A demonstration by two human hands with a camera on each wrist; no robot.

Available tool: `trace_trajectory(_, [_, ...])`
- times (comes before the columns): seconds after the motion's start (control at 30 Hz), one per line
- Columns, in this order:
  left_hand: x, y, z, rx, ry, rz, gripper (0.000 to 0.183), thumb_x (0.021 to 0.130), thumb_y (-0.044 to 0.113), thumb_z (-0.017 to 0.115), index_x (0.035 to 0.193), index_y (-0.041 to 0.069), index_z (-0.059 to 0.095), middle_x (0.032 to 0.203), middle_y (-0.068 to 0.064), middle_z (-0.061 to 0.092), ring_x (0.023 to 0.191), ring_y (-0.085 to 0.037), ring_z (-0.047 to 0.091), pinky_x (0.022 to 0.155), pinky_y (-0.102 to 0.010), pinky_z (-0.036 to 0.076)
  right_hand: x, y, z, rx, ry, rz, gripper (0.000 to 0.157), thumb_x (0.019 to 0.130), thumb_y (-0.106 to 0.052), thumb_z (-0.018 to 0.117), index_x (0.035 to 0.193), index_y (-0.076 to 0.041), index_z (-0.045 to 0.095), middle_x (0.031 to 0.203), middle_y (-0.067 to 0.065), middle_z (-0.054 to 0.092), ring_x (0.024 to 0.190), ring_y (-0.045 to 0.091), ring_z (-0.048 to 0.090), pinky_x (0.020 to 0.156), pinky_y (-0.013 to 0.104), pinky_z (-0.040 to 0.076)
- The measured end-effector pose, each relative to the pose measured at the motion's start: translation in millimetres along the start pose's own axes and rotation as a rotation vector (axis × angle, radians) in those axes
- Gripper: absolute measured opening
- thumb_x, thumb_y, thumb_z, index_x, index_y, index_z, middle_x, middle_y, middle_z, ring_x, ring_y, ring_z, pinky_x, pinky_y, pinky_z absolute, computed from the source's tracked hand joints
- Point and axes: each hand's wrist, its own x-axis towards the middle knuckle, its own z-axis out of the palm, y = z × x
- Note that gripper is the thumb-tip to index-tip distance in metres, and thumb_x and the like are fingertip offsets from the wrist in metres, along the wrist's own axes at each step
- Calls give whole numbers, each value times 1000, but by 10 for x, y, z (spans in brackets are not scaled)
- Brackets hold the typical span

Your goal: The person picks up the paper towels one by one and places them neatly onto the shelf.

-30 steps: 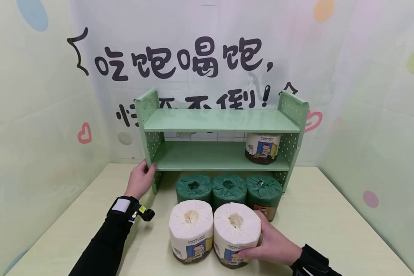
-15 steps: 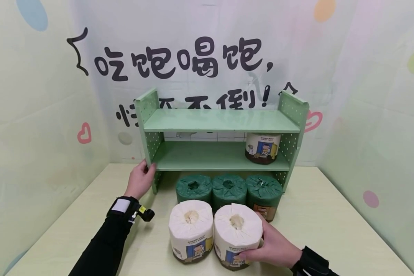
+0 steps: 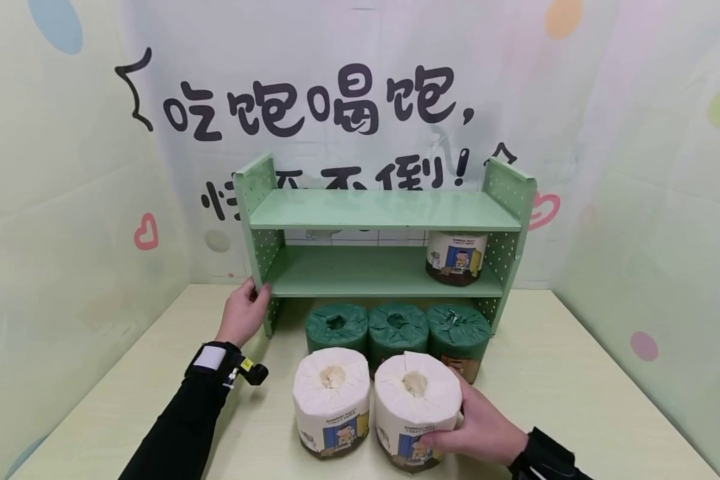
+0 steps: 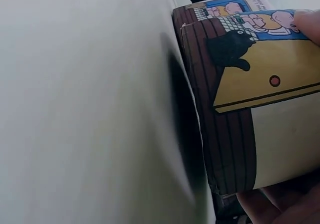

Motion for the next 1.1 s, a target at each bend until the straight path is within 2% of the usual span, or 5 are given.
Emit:
trace_trajectory(0.3, [3, 11, 0, 13, 1, 3, 28, 106, 29, 48, 112, 3, 59, 74, -9, 52, 62, -21, 48, 47, -27, 41, -12, -24, -52, 34, 21, 11, 87, 78, -9, 85, 147, -16, 31, 138, 4, 50, 122, 23, 48, 98, 45, 40])
trace_trajectory(0.57, [9, 9, 12, 25, 21, 20, 26, 106, 27, 49, 102, 3, 60, 68, -6, 47, 57, -18, 44, 46, -27, 37, -25, -111, -64, 60, -16, -79, 86, 80, -4, 82, 148, -9, 30, 137, 11, 50, 121, 30, 48, 96, 35, 45])
trace_trajectory(0.8, [0, 7, 0, 15, 18, 15, 27, 106, 27, 49, 107, 3, 61, 71, -8, 49, 59, -18, 46, 46, -26, 39, -31, -183, -95, 64, -12, -50, 85, 81, -3, 80, 149, -6, 29, 136, 14, 50, 118, 30, 50, 93, 37, 47])
trace_trajectory(1.1, [0, -3, 8, -4, 10, 2, 27, 106, 28, 49, 108, 4, 60, 72, -8, 49, 59, -20, 45, 45, -26, 39, -5, -313, -174, 44, 5, -87, 81, 82, -3, 78, 147, -6, 31, 135, 13, 51, 118, 31, 51, 92, 50, 47])
